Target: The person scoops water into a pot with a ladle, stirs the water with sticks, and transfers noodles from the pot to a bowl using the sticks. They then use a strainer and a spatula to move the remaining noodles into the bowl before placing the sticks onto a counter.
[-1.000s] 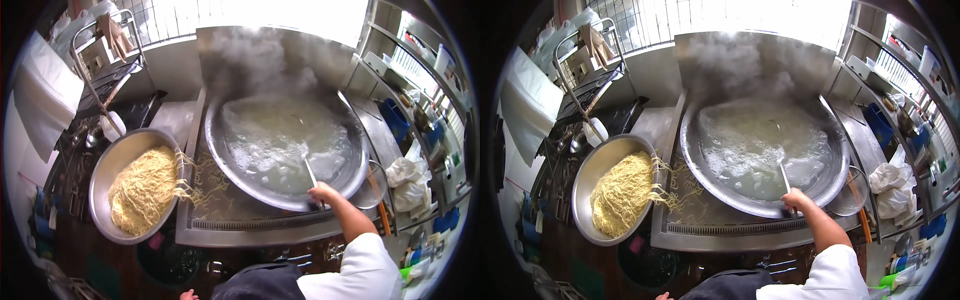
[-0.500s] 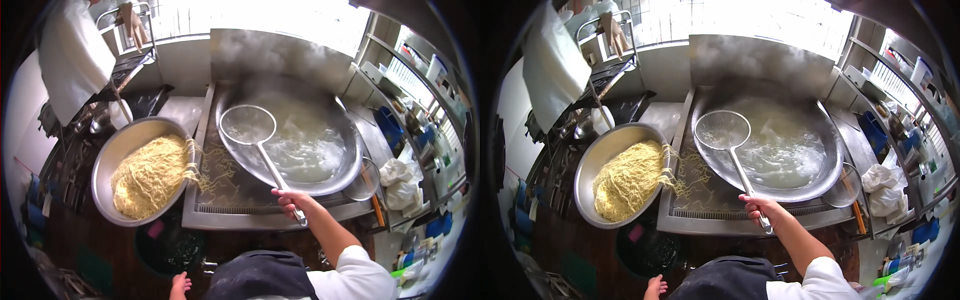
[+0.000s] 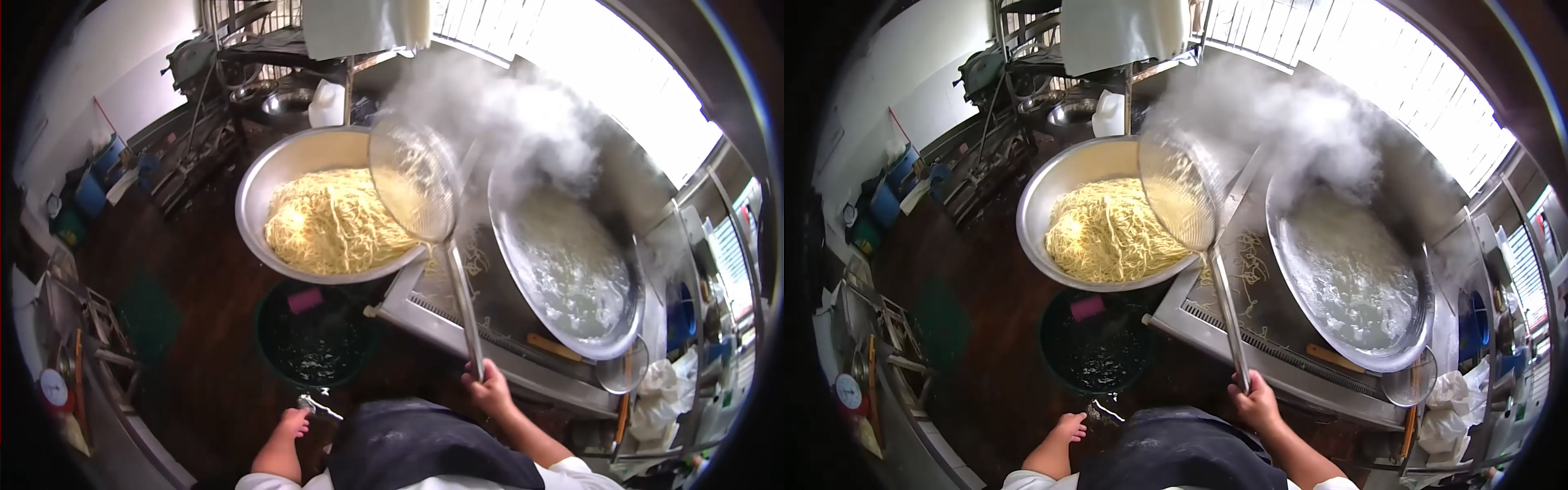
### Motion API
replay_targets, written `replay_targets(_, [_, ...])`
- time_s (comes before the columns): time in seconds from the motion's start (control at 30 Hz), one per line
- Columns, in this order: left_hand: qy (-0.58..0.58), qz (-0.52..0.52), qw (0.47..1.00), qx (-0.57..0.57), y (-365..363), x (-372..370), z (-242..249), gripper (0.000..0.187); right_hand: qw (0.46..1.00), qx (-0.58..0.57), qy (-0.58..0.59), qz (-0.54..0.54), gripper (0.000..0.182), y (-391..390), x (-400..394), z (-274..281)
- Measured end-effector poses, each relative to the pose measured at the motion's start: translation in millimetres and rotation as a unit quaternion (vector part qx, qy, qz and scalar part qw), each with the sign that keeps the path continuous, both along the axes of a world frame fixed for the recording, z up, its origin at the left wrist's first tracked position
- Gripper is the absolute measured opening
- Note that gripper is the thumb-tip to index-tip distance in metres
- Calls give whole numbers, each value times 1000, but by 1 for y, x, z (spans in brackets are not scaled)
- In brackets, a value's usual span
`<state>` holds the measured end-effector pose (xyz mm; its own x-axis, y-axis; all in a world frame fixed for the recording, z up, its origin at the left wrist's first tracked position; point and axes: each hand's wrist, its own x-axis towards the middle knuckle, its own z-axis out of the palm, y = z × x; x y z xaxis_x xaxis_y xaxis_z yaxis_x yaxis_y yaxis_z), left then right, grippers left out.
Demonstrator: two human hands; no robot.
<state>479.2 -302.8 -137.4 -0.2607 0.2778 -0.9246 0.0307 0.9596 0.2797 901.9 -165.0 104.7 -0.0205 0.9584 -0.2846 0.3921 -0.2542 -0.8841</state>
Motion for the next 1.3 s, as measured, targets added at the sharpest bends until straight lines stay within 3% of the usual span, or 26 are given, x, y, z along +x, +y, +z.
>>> replay_targets(0.03, [5,-14,1000,-26,-8,-5,-6,43,996,64,-58,18,19,-4,-6,-17])
replay_targets(0.07, [-1,-29,999,-37,-15,-12,-15,45,994,-4,-109,15,16,-12,-2,-26])
replay_targets(0.1, [-4,-31,999,-36,-15,-15,-15,45,989,33,-144,20,18,-12,-9,-19])
replay_targets(0.2, [8,-21,999,-32,-22,-25,-14,46,986,35,-161,26,20,-5,-26,9])
replay_targets(0.27, [8,-30,999,-20,-11,-29,-11,46,979,97,-174,38,22,-2,-31,14])
replay_targets(0.5, [-4,-21,998,54,26,-19,-5,41,974,34,-220,47,21,-25,-30,4])
replay_targets(0.6, [-43,-25,997,67,35,-2,-6,40,974,38,-220,44,28,-31,-21,36])
replay_targets(0.7, [-51,-156,986,14,40,15,-16,41,975,98,-198,8,25,-46,3,64])
replay_targets(0.87, [-36,-318,947,4,83,91,17,37,959,183,-171,-129,26,-80,66,74])
replay_targets(0.97, [-98,-396,912,37,112,152,42,39,939,220,-151,-216,26,-110,115,65])
replay_targets(1.13, [-124,-445,847,262,131,283,96,41,901,239,-146,-332,29,-166,215,41])
replay_targets(1.2, [-73,-422,825,369,126,347,126,38,886,241,-143,-369,28,-189,260,29])
replay_targets(1.23, [-34,-428,786,445,132,371,109,35,878,245,-140,-387,28,-201,282,19])
replay_targets(1.3, [21,-452,736,504,130,441,165,33,883,185,-114,-417,29,-229,319,15])
